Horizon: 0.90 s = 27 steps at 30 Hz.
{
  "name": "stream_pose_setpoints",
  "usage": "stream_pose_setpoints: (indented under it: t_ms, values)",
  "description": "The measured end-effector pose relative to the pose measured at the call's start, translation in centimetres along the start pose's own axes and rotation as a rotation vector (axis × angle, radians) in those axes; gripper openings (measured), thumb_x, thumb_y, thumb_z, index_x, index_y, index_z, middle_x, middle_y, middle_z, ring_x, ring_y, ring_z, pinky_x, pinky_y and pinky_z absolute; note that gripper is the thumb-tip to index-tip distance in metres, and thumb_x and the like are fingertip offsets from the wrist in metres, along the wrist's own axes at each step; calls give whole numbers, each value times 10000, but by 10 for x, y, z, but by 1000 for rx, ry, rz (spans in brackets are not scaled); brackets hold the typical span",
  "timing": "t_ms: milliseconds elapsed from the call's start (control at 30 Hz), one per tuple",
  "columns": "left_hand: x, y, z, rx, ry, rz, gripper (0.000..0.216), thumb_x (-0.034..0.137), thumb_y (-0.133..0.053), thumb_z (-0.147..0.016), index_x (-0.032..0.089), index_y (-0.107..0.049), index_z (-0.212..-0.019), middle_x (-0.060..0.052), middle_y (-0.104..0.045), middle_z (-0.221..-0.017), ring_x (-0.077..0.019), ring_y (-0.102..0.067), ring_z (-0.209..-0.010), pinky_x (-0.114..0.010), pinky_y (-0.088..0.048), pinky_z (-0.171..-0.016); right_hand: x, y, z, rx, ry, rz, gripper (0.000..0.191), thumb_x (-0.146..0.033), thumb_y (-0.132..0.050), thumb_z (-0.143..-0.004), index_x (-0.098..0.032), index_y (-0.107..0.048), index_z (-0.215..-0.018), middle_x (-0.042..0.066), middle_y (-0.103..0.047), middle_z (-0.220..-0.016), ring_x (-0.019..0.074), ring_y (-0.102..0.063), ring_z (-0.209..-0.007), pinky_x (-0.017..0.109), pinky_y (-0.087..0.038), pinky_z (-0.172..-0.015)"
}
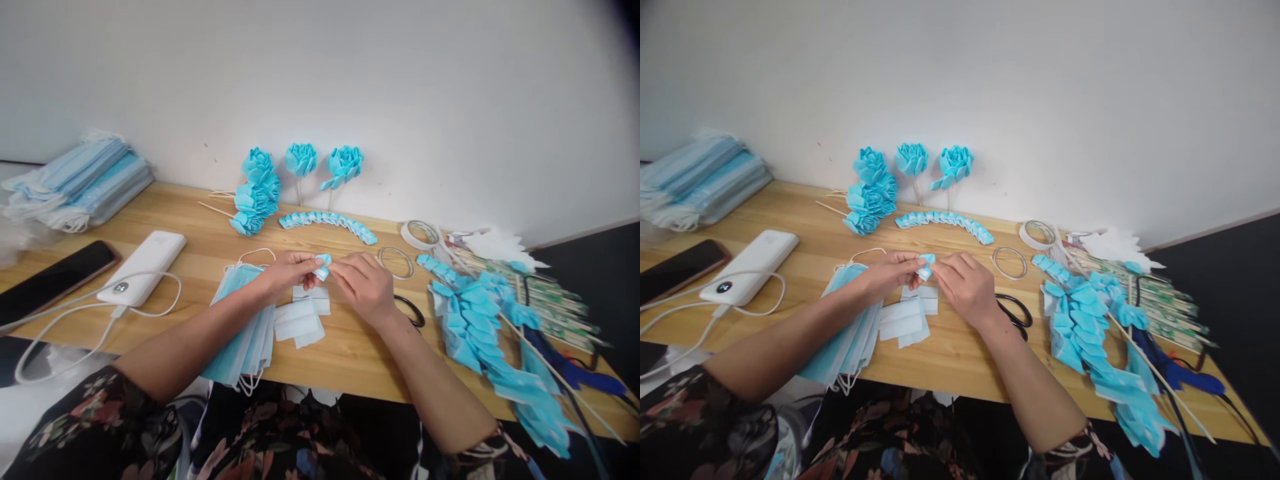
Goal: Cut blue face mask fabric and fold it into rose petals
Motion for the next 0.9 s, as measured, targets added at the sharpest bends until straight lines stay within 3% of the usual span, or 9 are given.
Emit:
stream_pose_setpoints:
  t_ms: [167, 333, 433, 633, 900]
  values:
    - [-2, 11, -3, 70, -13, -40, 417, 534, -716, -719, 133, -608, -687, -1, -588, -606, -82, -512, -526, -236, -394, -538, 14, -7, 2, -69, -171, -213, 244, -147, -523, -901, -213, -663, -1091, 74, -679, -973, 215, -595, -901, 371, -489, -795]
    - [5, 12, -1, 99, -47, -189, 377, 496, -654, -790, 142, -602, -671, 2, -578, -593, -82, -507, -541, -228, -392, -541, 53, -24, 24, -26, -647, -604, 253, -284, -466, -960, -238, -561, -1189, 45, -642, -986, 185, -604, -899, 352, -495, -810]
    - [9, 9, 0, 93, -82, -275, 356, 475, -658, -785, 141, -599, -676, 13, -552, -569, -83, -501, -543, -223, -390, -539, 56, -43, 33, -76, -793, -818, 293, -355, -513, -939, -240, -540, -1207, 28, -620, -939, 174, -594, -857, 328, -493, -768]
    - [15, 6, 1, 81, -165, -294, 337, 471, -661, -775, 143, -588, -753, 26, -540, -596, -75, -489, -539, -216, -392, -530, 50, -61, 37, -119, -884, -1014, 426, -336, -650, -834, -238, -529, -1230, 6, -587, -885, 161, -580, -838, 302, -479, -740]
    - [18, 0, 3, 50, -149, -396, 356, 494, -608, -802, 142, -576, -750, 11, -549, -631, -89, -501, -574, -232, -404, -562, 54, -56, 36, -31, -865, -962, 432, -271, -649, -813, -238, -547, -1232, -25, -555, -807, 134, -538, -752, 271, -453, -678]
Point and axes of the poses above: each hand's wrist, its own z-axis away from the middle knuckle, its own y-axis out of the back of the hand, x = y × z, the point moved 10 cm from there along -z, towards the middle knuckle
